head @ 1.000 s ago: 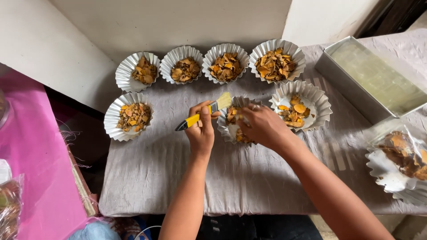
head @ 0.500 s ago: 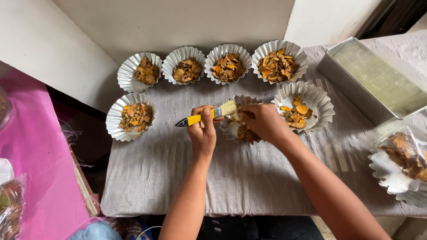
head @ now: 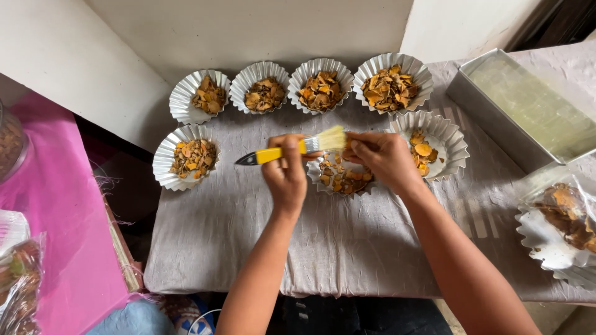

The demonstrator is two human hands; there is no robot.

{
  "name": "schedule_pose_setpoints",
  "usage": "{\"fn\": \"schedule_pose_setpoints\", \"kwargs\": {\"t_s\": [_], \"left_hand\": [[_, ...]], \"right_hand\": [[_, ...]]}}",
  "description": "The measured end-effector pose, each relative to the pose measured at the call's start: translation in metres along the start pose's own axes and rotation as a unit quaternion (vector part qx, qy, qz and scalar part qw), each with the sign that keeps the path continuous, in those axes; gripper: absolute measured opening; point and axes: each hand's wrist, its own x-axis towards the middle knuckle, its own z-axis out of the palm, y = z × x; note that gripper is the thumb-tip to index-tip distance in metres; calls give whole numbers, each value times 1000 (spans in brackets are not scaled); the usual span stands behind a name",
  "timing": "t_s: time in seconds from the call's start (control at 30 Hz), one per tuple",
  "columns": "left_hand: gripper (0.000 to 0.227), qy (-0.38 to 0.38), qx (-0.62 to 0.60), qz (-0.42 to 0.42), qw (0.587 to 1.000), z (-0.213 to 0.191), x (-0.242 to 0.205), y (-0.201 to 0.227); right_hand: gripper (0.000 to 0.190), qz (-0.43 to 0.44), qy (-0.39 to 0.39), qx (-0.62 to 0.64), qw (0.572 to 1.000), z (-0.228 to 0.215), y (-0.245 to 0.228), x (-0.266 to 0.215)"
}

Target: Using a brush and hands to distribute dried flower petals into paper cupcake liners on a table.

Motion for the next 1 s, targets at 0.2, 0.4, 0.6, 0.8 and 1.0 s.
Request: {"fn": "schedule_pose_setpoints", "kwargs": {"t_s": [0.2, 0.4, 0.6, 0.8, 1.0], "left_hand": [[13, -32, 32, 21, 999, 7, -8, -19], [14, -26, -2, 61, 998, 7, -16, -25], [23, -89, 27, 52, 994, -6, -6, -23], [25, -78, 44, 84, 992, -2, -6, -24], [14, -31, 34, 57, 997, -5, -7, -33]], "right_hand": [[33, 50, 26, 189, 980, -10, 2, 1], [31, 0, 5, 122, 993, -12, -3, -2], [21, -29, 131, -353, 926, -75, -41, -24], [46, 43, 77, -584, 807, -56, -25, -19], [27, -81, -104, -547, 827, 10, 36, -6]]}}
